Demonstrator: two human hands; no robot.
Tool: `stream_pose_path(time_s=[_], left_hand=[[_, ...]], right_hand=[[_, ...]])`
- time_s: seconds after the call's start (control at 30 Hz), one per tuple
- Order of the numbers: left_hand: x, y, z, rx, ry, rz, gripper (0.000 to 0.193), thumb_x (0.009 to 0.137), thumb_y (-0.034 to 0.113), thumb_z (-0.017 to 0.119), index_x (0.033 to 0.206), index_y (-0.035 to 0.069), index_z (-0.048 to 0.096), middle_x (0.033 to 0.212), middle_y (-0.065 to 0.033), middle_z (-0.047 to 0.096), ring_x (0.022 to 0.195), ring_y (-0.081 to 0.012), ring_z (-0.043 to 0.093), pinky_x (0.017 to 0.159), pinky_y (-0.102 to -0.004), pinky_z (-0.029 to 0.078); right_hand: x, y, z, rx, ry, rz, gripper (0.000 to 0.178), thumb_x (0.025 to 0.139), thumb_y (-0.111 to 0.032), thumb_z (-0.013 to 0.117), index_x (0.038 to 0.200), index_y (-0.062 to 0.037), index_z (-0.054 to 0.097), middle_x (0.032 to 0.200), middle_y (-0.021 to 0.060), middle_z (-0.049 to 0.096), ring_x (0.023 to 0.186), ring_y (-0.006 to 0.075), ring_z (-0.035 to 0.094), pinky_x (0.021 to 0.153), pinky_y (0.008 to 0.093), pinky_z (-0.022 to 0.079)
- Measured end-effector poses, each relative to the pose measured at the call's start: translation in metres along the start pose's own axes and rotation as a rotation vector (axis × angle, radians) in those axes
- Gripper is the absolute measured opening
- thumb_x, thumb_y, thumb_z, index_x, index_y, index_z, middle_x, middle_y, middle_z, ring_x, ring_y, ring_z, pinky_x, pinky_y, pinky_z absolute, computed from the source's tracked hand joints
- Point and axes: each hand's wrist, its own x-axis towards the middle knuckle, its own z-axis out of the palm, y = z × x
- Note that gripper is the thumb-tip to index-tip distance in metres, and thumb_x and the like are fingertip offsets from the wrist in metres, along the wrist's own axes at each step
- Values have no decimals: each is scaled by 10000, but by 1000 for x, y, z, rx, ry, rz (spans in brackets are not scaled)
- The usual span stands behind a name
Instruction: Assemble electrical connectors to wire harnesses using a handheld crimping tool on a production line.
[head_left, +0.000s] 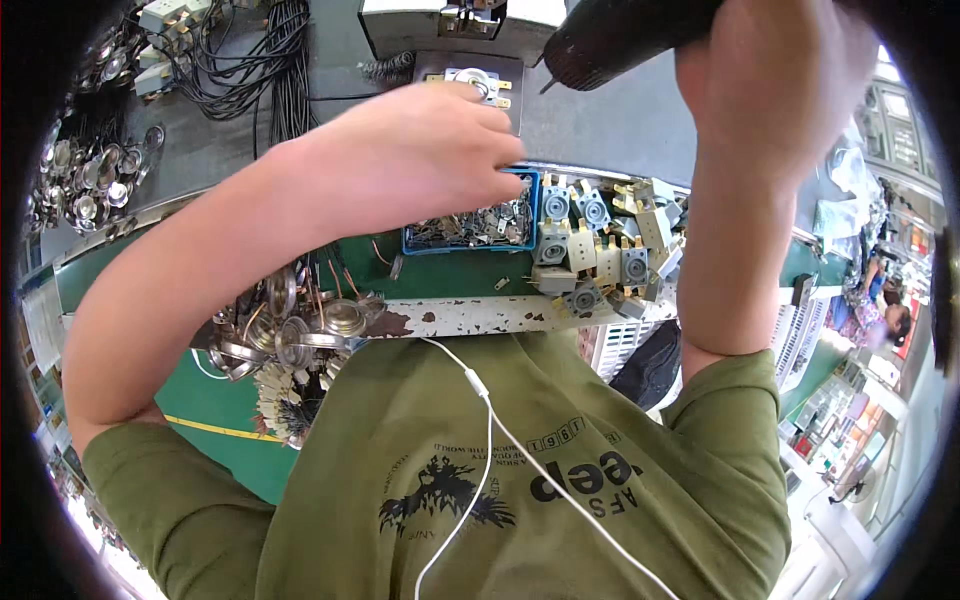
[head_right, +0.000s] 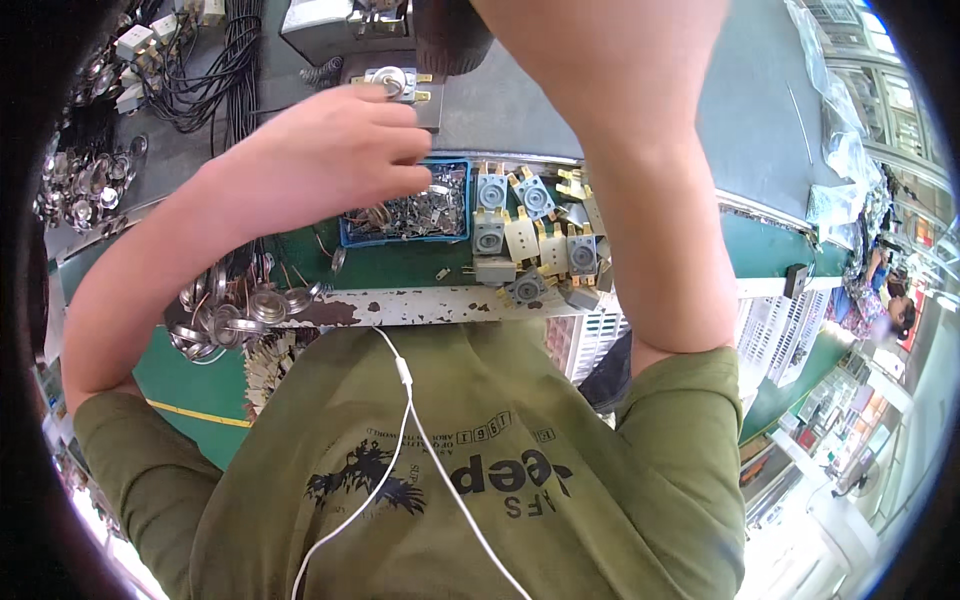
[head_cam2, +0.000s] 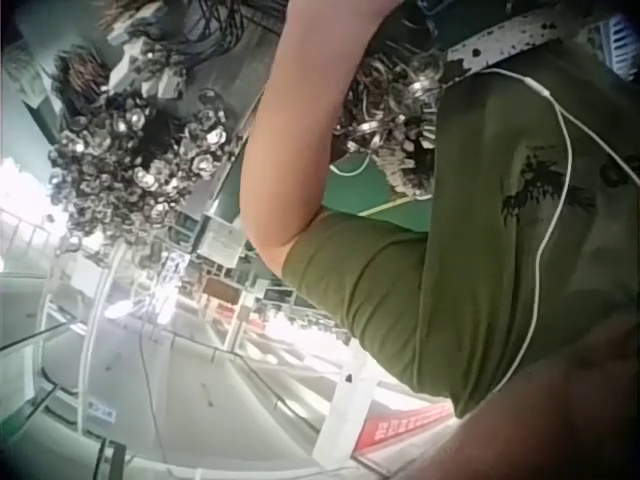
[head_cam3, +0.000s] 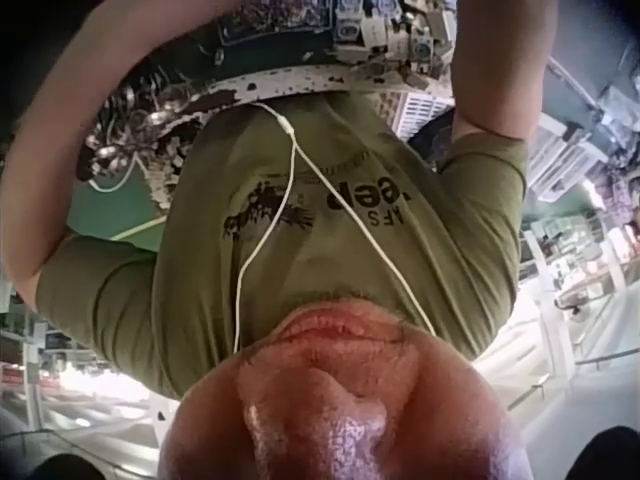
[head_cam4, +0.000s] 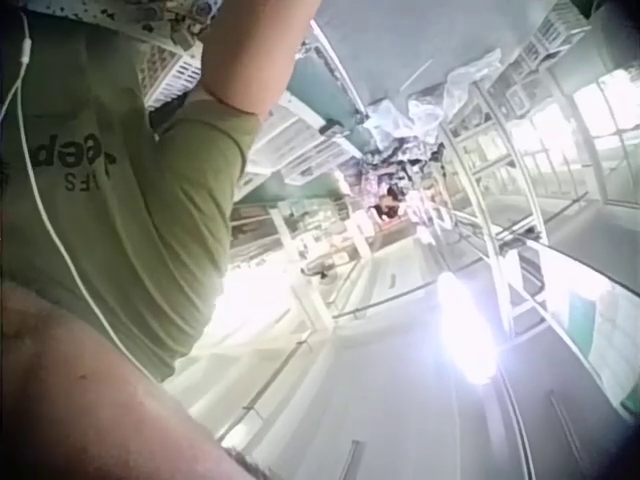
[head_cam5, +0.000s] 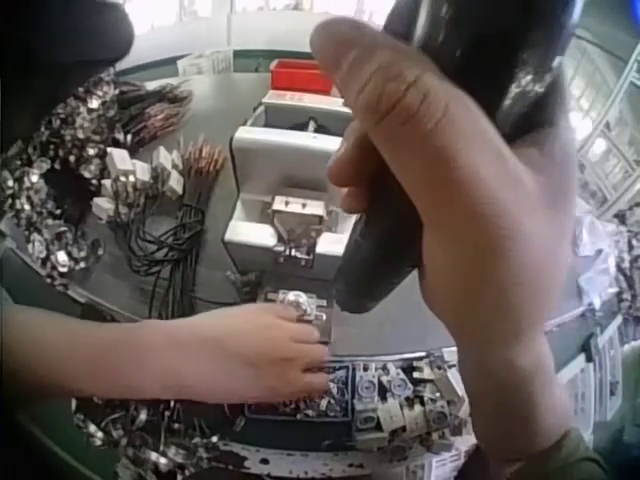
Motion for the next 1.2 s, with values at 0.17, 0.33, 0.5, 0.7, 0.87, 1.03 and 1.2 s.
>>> stream_pose_path(time_s=[0.17, 0.33, 0.5, 0.7, 0.87, 1.03, 1.2], left_hand=[[22, 0, 18, -4, -63, 131, 69, 819, 164, 684, 759, 188, 707, 850, 41, 672, 934, -154, 668, 835, -306, 501], [19, -2, 24, 91, -43, 222, 109, 829, 220, 680, 721, 225, 694, 829, 89, 675, 917, -111, 662, 776, -284, 466], [28, -8, 15, -120, -25, 166, 36, 853, 172, 647, 831, 144, 643, 831, 21, 635, 914, -175, 649, 788, -327, 484], [9, -8, 1, -376, -1, 76, 82, 841, 105, 648, 896, 46, 664, 861, -118, 673, 884, -319, 697, 802, -446, 554], [-13, -5, -14, -450, 256, -81, 117, 814, 73, 662, 924, 33, 670, 881, -112, 653, 883, -330, 678, 785, -460, 559], [-26, -3, -16, -496, 266, -187, 133, 810, 68, 668, 935, 24, 666, 854, -114, 636, 854, -327, 670, 761, -451, 563], [-31, -5, -15, -455, 263, -229, 149, 823, 72, 654, 962, 23, 670, 844, -116, 632, 855, -321, 670, 761, -446, 564]], right_hand=[[6, 7, -5, -20, -9, -2, 219, 892, 11, 788, 1051, 21, 637, 805, 74, 702, 608, 140, 663, 557, 259, 528], [9, -12, 10, -2, -40, -59, 213, 897, 1, 787, 1050, 20, 639, 802, 74, 701, 599, 139, 658, 552, 258, 522], [27, -41, -18, -2, -47, -146, 208, 902, -10, 787, 1048, 20, 641, 799, 73, 699, 591, 139, 652, 547, 257, 516], [38, -15, 53, 30, -66, -204, 203, 908, -22, 786, 1046, 19, 644, 795, 73, 697, 580, 138, 646, 540, 257, 510], [41, 14, 84, 750, -54, -230, 189, 928, -56, 777, 1043, 20, 649, 782, 65, 679, 559, 126, 622, 520, 252, 487], [42, 27, 89, 916, -105, -249, 189, 929, -60, 778, 1043, 25, 653, 801, 68, 684, 558, 123, 619, 515, 250, 484], [24, -25, 86, -47, 59, 0, 172, 922, -31, 773, 1034, 27, 656, 821, 73, 693, 568, 119, 624, 517, 248, 492]])
